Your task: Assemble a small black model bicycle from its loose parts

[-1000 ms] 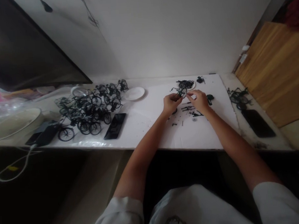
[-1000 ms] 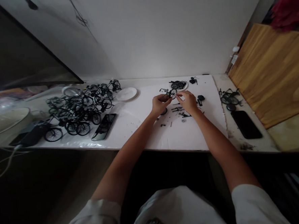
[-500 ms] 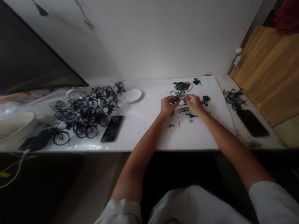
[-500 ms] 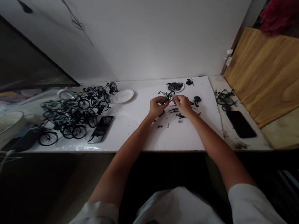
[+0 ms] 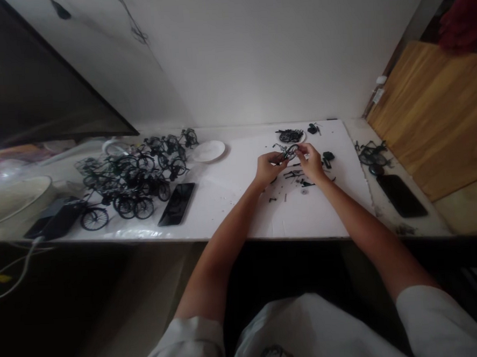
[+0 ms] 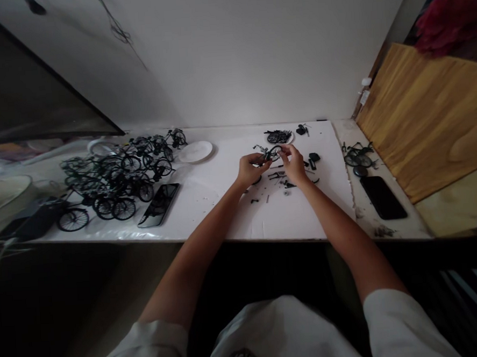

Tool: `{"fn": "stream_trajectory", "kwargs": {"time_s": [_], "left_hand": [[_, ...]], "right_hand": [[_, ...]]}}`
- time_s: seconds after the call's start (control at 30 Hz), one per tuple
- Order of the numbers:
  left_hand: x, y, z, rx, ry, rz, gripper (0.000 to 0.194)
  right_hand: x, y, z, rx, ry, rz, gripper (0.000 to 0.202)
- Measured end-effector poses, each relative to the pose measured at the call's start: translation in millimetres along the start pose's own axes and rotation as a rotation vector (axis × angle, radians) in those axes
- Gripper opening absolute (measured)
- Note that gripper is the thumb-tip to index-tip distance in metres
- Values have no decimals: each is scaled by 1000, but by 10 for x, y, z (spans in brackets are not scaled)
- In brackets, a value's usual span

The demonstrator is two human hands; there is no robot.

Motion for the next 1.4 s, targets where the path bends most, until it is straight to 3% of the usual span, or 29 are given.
{"fn": "stream_trajectory", "kwargs": {"time_s": [0.37, 0.63, 0.8, 1.07, 1.4], "left_hand": [[6, -98, -26, 16, -23, -8, 31], [15, -48, -31, 34, 58, 5, 29], [22, -21, -60, 95, 98, 29, 23], [-15, 75, -31, 123, 107, 13, 21], [-19, 79, -38, 182, 72, 39, 18]], "right_hand": [[-3, 21, 18, -20, 6, -12, 79], [-2, -51, -32, -46, 105, -46, 58], [-66, -195, -71, -19, 7, -74, 44], [-100, -215, -51, -99, -7, -74, 23], [-98, -219, -66, -120, -165, 21, 49]]}}
Point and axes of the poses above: each hand's wrist, its own x-axis towards the middle knuckle, its own z-axis out of the palm, y = z × x, the point moved 1 cm from there along x, towards the middle knuckle, and after that the axes turned 9 degrees about -x, right-handed, at the moved point
